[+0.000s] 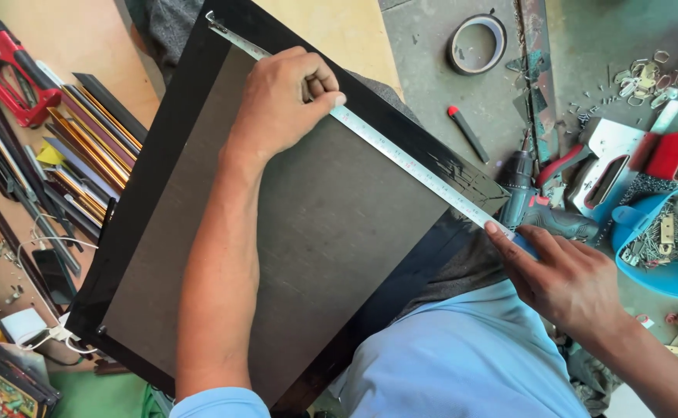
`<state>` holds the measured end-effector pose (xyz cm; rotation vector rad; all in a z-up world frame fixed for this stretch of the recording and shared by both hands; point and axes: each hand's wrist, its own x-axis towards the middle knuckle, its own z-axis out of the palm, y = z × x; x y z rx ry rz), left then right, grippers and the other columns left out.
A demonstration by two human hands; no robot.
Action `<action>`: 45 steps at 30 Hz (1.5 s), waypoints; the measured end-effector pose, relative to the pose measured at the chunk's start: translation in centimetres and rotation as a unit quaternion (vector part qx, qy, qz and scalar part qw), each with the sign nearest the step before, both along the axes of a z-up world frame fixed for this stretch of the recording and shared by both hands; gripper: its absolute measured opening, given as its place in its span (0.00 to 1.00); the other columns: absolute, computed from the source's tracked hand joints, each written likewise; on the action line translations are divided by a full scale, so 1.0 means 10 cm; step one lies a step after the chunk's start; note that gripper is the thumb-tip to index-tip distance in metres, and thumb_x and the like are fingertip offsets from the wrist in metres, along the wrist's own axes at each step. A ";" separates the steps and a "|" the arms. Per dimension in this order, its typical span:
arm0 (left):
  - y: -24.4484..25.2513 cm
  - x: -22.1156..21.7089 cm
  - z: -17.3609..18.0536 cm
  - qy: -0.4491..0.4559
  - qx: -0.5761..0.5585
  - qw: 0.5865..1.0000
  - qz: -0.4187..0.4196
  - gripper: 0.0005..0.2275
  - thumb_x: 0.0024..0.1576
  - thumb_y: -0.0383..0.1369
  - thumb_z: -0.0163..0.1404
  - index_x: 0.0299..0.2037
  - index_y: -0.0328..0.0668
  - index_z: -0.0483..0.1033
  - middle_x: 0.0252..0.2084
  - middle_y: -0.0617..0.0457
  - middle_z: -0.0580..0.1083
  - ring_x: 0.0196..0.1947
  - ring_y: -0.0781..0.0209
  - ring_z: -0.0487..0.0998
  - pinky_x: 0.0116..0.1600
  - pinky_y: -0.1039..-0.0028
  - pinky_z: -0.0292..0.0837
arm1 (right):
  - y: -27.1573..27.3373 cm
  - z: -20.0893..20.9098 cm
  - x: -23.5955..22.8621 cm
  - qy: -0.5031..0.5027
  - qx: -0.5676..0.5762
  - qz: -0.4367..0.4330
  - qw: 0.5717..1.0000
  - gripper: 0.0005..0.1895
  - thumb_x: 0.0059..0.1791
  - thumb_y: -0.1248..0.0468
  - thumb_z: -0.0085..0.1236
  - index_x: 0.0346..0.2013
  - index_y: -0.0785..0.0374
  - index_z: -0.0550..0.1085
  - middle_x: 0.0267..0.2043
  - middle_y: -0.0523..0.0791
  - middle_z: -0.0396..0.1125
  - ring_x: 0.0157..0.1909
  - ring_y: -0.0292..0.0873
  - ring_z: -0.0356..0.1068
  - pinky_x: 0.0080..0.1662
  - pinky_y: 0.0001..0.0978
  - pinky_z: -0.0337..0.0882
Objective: Assembling and securing a picture frame, measuring dimensions, and attaching hardware using a drill and hammer.
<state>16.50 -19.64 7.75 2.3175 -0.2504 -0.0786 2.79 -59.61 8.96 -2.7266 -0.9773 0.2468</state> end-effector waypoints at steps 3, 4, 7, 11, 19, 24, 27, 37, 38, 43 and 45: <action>-0.04 0.02 -0.01 0.027 0.034 0.999 0.010 0.06 0.51 0.29 0.66 0.30 0.42 0.80 0.28 0.59 0.74 0.28 0.68 0.77 0.36 0.74 0.72 | 0.01 0.01 0.00 0.004 -0.013 0.000 1.000 0.34 0.44 0.60 0.64 0.66 0.43 0.69 0.44 0.45 0.73 0.32 0.43 0.74 0.33 0.37 0.73; -0.04 0.02 -0.01 0.005 0.056 0.998 0.002 0.08 0.49 0.31 0.68 0.29 0.42 0.80 0.27 0.58 0.73 0.28 0.66 0.76 0.36 0.72 0.71 | 0.01 0.01 0.00 0.004 -0.013 0.001 1.000 0.34 0.44 0.60 0.64 0.66 0.43 0.70 0.44 0.45 0.73 0.33 0.43 0.74 0.33 0.37 0.73; -0.06 0.00 -0.05 -0.053 0.098 0.994 -0.015 0.10 0.46 0.34 0.70 0.27 0.44 0.80 0.25 0.58 0.72 0.27 0.64 0.74 0.40 0.67 0.70 | 0.01 0.01 0.01 0.006 -0.010 0.001 1.000 0.34 0.44 0.60 0.64 0.66 0.43 0.70 0.44 0.45 0.73 0.34 0.43 0.74 0.34 0.37 0.73; -0.08 0.03 -0.07 -0.052 0.121 0.991 -0.011 0.10 0.45 0.34 0.71 0.26 0.46 0.80 0.25 0.59 0.72 0.26 0.64 0.73 0.42 0.65 0.71 | 0.00 0.00 0.01 0.011 -0.003 0.000 1.000 0.34 0.44 0.60 0.64 0.66 0.44 0.70 0.45 0.45 0.73 0.36 0.44 0.75 0.35 0.37 0.74; -0.09 0.11 -0.08 0.007 0.150 0.989 -0.015 0.10 0.45 0.34 0.70 0.26 0.46 0.80 0.27 0.57 0.74 0.26 0.65 0.75 0.46 0.63 0.73 | 0.00 0.00 0.01 0.020 0.004 -0.004 1.000 0.35 0.43 0.60 0.65 0.66 0.44 0.70 0.46 0.46 0.73 0.37 0.45 0.75 0.36 0.38 0.74; -0.10 0.15 -0.09 0.017 0.166 0.986 -0.017 0.10 0.44 0.35 0.71 0.25 0.46 0.80 0.27 0.56 0.74 0.27 0.63 0.76 0.47 0.62 0.73 | -0.02 -0.02 0.02 0.021 0.006 -0.003 1.000 0.36 0.43 0.60 0.66 0.67 0.45 0.70 0.46 0.47 0.73 0.37 0.45 0.75 0.37 0.38 0.75; -0.09 0.16 -0.13 0.050 0.162 0.985 -0.009 0.10 0.45 0.35 0.70 0.25 0.46 0.80 0.28 0.56 0.74 0.30 0.63 0.76 0.46 0.61 0.74 | -0.01 -0.02 0.03 0.021 0.007 -0.002 1.000 0.36 0.43 0.60 0.66 0.67 0.45 0.69 0.47 0.47 0.73 0.38 0.45 0.75 0.37 0.38 0.75; -0.15 0.14 -0.21 0.017 0.128 0.991 0.041 0.11 0.44 0.37 0.71 0.22 0.48 0.80 0.24 0.60 0.71 0.27 0.64 0.73 0.51 0.62 0.71 | 0.00 0.00 0.04 0.013 0.019 -0.005 1.000 0.35 0.43 0.61 0.67 0.66 0.46 0.71 0.47 0.46 0.73 0.38 0.44 0.75 0.36 0.37 0.74; -0.16 0.13 -0.21 0.003 0.126 0.991 0.043 0.12 0.44 0.37 0.72 0.22 0.48 0.80 0.24 0.60 0.71 0.28 0.63 0.73 0.52 0.61 0.69 | 0.01 0.01 0.05 0.011 0.019 -0.006 1.000 0.35 0.43 0.62 0.67 0.66 0.46 0.71 0.47 0.46 0.74 0.37 0.43 0.75 0.36 0.36 0.74; -0.20 0.15 -0.26 -0.032 0.119 0.991 0.059 0.13 0.43 0.39 0.71 0.19 0.47 0.78 0.24 0.59 0.71 0.31 0.61 0.75 0.51 0.59 0.65 | 0.02 0.02 0.05 0.001 0.020 -0.006 1.000 0.34 0.43 0.62 0.67 0.65 0.46 0.72 0.46 0.45 0.74 0.36 0.43 0.74 0.35 0.35 0.73; -0.22 0.16 -0.29 -0.020 0.115 0.990 0.079 0.14 0.43 0.39 0.71 0.18 0.47 0.78 0.24 0.58 0.71 0.30 0.60 0.74 0.49 0.60 0.65 | 0.02 0.02 0.04 -0.006 0.021 -0.005 1.000 0.33 0.44 0.62 0.67 0.65 0.46 0.73 0.46 0.45 0.74 0.36 0.43 0.74 0.35 0.35 0.73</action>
